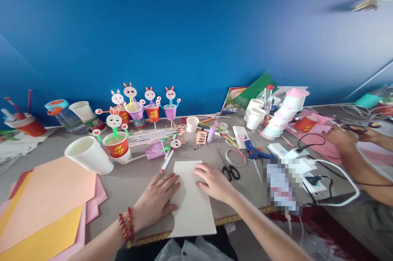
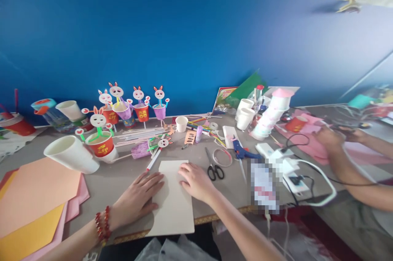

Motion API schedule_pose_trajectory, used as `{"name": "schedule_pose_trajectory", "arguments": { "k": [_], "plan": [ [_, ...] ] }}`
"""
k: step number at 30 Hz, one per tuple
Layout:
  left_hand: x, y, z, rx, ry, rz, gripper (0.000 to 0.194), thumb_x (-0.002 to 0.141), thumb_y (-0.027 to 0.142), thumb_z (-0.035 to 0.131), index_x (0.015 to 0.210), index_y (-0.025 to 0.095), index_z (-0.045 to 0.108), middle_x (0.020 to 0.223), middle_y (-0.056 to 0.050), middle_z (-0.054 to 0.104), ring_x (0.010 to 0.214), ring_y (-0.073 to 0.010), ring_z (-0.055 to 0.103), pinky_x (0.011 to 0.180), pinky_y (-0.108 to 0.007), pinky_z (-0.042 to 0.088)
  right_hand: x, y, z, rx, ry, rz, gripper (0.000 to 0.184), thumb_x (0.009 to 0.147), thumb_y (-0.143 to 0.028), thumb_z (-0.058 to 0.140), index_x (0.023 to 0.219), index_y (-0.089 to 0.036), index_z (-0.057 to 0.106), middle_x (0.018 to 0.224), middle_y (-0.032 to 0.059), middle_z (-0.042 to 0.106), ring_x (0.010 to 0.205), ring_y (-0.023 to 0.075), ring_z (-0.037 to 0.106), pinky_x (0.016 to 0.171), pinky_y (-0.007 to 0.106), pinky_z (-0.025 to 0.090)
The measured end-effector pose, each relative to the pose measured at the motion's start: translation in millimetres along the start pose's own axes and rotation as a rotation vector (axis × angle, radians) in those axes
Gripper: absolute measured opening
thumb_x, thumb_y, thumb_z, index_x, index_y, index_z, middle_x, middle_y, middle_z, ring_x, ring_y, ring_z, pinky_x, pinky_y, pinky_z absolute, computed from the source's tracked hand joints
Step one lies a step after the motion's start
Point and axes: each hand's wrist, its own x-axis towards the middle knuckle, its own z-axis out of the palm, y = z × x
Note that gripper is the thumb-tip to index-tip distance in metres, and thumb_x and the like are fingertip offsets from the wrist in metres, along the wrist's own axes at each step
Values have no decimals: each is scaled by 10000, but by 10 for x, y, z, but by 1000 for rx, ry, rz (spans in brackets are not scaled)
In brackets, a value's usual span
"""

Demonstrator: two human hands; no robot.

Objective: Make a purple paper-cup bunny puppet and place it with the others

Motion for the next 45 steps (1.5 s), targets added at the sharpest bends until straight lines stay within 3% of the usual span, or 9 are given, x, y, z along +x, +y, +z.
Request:
{"name": "schedule_pose_trajectory", "arguments": {
  "k": [6,11,18,25,29,32,36,40,45],
  "plan": [
    [153,96,148,3,60,-69,568,857,428,662,1377,250,518,1387,-101,560,1306,-319,471,1145,-533,354,125,635,-630,-53,235,274,155,914,-291,576,904,-270,729,832,1,752,676,173,686,610,256,479],
    [140,106,175,-21,80,-65,544,859,391,646,1369,247,520,1401,-109,540,1300,-319,468,1130,-536,372,427,1513,-1196,-253,385,636,193,921,-267,545,993,-232,720,966,51,758,834,211,690,649,267,455],
    [139,101,117,-57,89,-60,522,851,373,649,1337,217,537,1397,-118,546,1287,-318,473,1115,-527,385,940,1923,-881,-303,226,642,95,801,-185,685,876,-176,744,1012,101,711,810,191,653,688,264,436],
    [108,97,100,-92,87,-70,463,846,406,657,1257,206,587,1346,-124,559,1236,-330,486,1081,-528,405,720,1741,-1022,-362,353,676,189,866,-245,605,985,-152,719,1121,148,635,939,255,611,775,332,456],
    [107,114,107,-102,88,-99,437,816,395,685,1198,202,597,1297,-126,571,1196,-336,507,1049,-529,428,340,1003,-946,-337,533,403,204,884,-340,586,989,-193,681,1108,126,623,1009,297,579,873,396,465],
    [96,123,146,-108,136,-97,430,806,375,691,1173,186,571,1297,-138,568,1190,-332,519,1047,-527,436,143,263,-601,-205,356,50,117,880,-287,587,950,-243,669,1056,90,645,981,293,589,882,419,482],
    [44,118,229,-94,252,-122,472,794,344,698,1194,170,518,1317,-167,549,1209,-323,531,1033,-507,460,175,-306,-79,-112,168,-97,133,884,-203,597,932,-296,679,1010,75,668,954,289,622,801,406,519],
    [29,110,224,-58,255,-137,510,815,333,678,1261,163,497,1378,-177,528,1250,-314,521,1035,-464,466,301,-200,-62,-89,111,-149,125,886,-322,649,1001,-325,698,1066,51,694,966,260,648,776,354,535],
    [111,131,102,4,76,-98,726,862,447,641,1490,230,350,1592,-117,340,1202,-325,521,1015,-509,442,355,384,-664,-187,281,173,224,943,-252,503,830,-226,695,891,72,733,757,221,677,642,313,482]
  ]
}}
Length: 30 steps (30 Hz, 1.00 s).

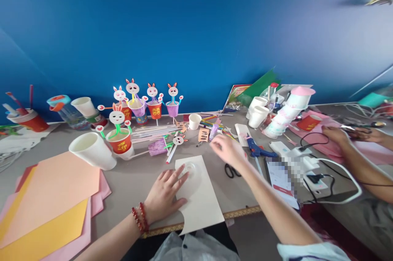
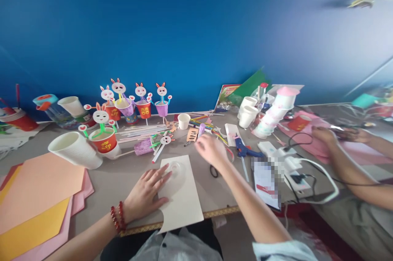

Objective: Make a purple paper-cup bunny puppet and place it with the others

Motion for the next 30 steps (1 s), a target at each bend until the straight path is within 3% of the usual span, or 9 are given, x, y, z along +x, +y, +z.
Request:
{"name": "schedule_pose_trajectory", "arguments": {
  "k": [3,5,8,13,17,20,23,26,30],
  "plan": [
    [39,7,-14,-6,-72,33,691,897,538,572,1495,262,362,1599,-55,351,1189,-327,503,1009,-520,428,116,233,-124,-85,76,162,200,932,-268,529,824,-205,685,795,55,724,715,210,669,599,277,444],
    [45,3,5,-14,-87,38,665,902,558,557,1472,252,404,1584,-55,379,1206,-332,483,1024,-527,413,148,222,-54,-141,-34,108,188,945,-266,521,912,-221,700,900,43,742,770,192,683,622,254,449],
    [42,-4,30,-17,-83,32,648,899,504,590,1456,217,424,1557,-94,409,1227,-337,464,1036,-527,409,207,70,231,-235,-268,-54,241,959,-226,502,1105,-249,692,1074,54,737,861,192,696,663,252,469],
    [38,3,-1,-50,-57,0,535,920,383,583,1405,189,465,1471,-116,486,1239,-315,467,1048,-494,432,425,-60,642,-284,-348,-111,270,901,-58,486,986,-162,720,1029,139,714,933,260,678,675,290,483],
    [25,-6,-12,-77,-14,-36,496,936,357,548,1389,173,466,1417,-140,514,1236,-310,482,1026,-489,470,509,-19,565,-287,-339,-167,245,925,-93,475,968,-162,706,1096,141,693,1062,277,629,702,289,493],
    [20,-23,10,-65,-2,-38,499,930,350,552,1390,179,463,1423,-153,502,1246,-326,485,1010,-508,484,472,33,376,-220,-224,-199,239,964,-178,452,1075,-197,663,1162,116,681,1092,254,618,738,288,500],
    [22,-36,34,-53,-3,-35,496,929,360,552,1384,179,471,1435,-156,491,1238,-335,495,1006,-517,487,386,63,214,2,83,-145,186,958,-264,476,1060,-191,614,929,97,719,851,229,676,680,293,503],
    [22,-44,49,-57,3,-39,485,933,371,547,1378,188,478,1420,-151,505,1214,-330,516,998,-510,495,271,15,123,416,297,12,150,961,-343,485,1033,-216,521,851,63,710,634,187,656,557,282,492],
    [10,-52,64,-81,35,-35,459,935,378,547,1345,177,500,1389,-157,520,1216,-332,514,1004,-505,493,108,-152,115,1006,336,230,155,966,-401,475,939,-254,432,707,-27,672,430,119,534,412,230,421]
  ]
}}
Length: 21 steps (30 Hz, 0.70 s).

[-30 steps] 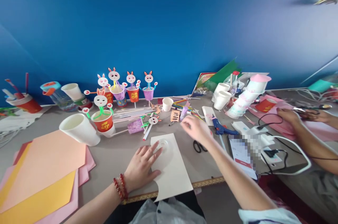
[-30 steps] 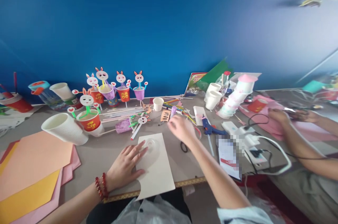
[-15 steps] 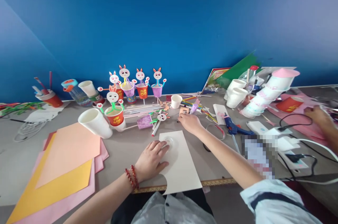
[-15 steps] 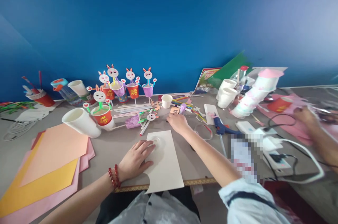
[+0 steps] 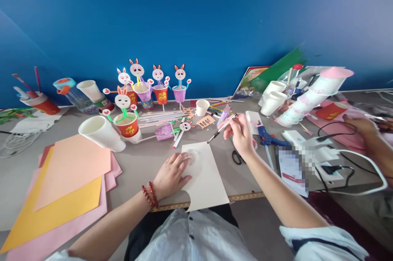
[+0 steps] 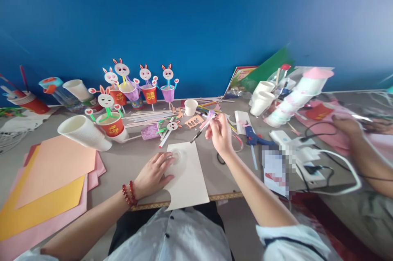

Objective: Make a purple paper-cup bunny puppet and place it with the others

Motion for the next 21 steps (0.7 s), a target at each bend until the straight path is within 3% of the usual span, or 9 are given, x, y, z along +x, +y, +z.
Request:
{"name": "schedule_pose_trajectory", "arguments": {
  "k": [5,9,11,14,17,21],
  "plan": [
    [5,0,4,-13,-7,-16,423,945,348,531,1325,161,515,1339,-163,542,1165,-318,527,978,-500,506,-241,11,127,190,111,260,181,889,-364,566,810,-238,463,462,-96,481,363,80,346,363,180,273],
    [13,-3,-29,-41,22,-35,424,948,343,524,1342,188,508,1334,-160,526,1165,-310,530,980,-494,499,-379,38,183,389,21,535,375,797,-395,703,673,-229,390,443,-118,375,351,47,217,348,172,172],
    [18,7,-86,-68,86,-65,413,957,357,512,1333,185,515,1330,-166,521,1165,-307,533,991,-498,483,-445,35,237,442,-35,595,454,813,-456,679,606,-226,347,446,-101,364,361,51,236,351,178,177],
    [50,80,-232,-170,152,-64,367,969,401,501,1266,195,559,1276,-146,563,1134,-284,546,998,-470,467,-563,-20,401,410,-90,549,498,904,-557,528,570,-211,399,483,-49,448,377,67,314,353,190,191],
    [120,215,-386,-315,92,8,355,972,454,499,1174,176,589,1136,-125,633,1056,-258,567,938,-403,481,-674,-144,615,379,-167,412,546,964,-598,417,615,-189,512,574,-20,539,378,64,376,369,205,247],
    [189,345,-495,-327,64,-76,363,1038,390,331,850,183,562,799,-70,608,791,-216,572,757,-343,472,-718,-333,749,353,-210,241,507,971,-568,460,660,-183,574,654,-11,545,462,78,429,442,226,321]
  ]
}}
